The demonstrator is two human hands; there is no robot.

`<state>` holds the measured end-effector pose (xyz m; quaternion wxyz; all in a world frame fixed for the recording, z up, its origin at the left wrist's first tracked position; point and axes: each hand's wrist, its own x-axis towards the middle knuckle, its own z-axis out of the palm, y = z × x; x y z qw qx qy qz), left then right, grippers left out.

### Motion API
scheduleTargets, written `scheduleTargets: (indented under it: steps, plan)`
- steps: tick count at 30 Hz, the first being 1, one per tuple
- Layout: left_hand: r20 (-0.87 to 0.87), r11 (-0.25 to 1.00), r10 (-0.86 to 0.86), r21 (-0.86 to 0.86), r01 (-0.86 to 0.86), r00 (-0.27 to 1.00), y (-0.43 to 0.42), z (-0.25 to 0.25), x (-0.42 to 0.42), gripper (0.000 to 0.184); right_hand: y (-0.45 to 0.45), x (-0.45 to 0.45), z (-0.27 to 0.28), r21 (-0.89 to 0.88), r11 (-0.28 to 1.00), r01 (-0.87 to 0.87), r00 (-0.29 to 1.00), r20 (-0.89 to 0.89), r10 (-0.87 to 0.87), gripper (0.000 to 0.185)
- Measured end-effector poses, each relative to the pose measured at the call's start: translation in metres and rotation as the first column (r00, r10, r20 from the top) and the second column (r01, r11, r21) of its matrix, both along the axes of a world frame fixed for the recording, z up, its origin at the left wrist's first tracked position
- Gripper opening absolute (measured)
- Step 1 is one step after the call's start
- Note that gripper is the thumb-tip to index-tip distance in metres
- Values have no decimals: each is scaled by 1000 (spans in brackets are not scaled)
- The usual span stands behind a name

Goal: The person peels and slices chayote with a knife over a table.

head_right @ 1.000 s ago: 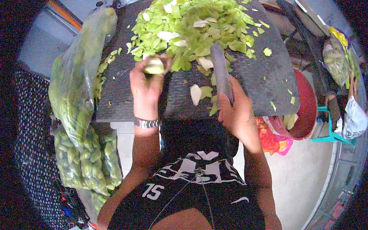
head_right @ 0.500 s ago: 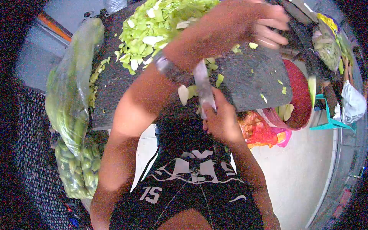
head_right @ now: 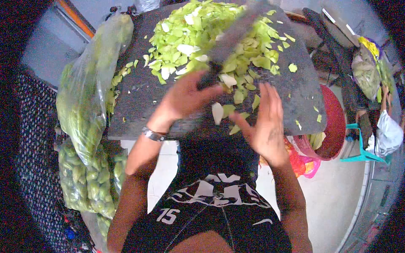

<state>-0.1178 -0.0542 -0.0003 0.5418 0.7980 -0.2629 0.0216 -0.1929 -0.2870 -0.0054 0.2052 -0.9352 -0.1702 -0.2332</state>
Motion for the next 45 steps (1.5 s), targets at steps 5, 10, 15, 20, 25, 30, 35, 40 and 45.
scheduleTargets:
  steps: [5,10,15,20,25,30,35,40,45]
  plan:
    - [-251,950,303,-2,-313,920,65,45,29,20,2,-19,-37,-363,928,86,907,-356,-224,123]
    - [-252,883,310,-282,-376,917,82,32,58,23,51,44,-57,-251,963,101,949,-266,-169,106]
    - [-296,835,384,-293,-466,875,87,8,68,23,89,119,-46,-140,990,-1,971,-238,-33,75]
    - [-283,788,480,-279,-550,831,95,7,74,25,150,206,-77,-103,993,63,997,-38,-67,55]
    - [-188,775,579,-175,-607,793,110,1,74,25,178,280,-9,-452,867,-211,869,-492,-45,52]
    - [-295,725,561,-277,-631,774,122,-1,77,23,119,226,85,-361,879,-312,755,-655,-1,48]
    - [-369,697,515,-345,-628,774,118,8,73,23,39,102,48,-303,812,-499,745,-628,224,61]
    - [-340,710,506,-358,-606,793,119,3,72,23,11,59,5,-167,763,-625,758,-367,540,49]
    - [-345,720,491,-357,-596,800,116,1,71,23,8,58,-4,-19,774,-633,704,-430,565,41]
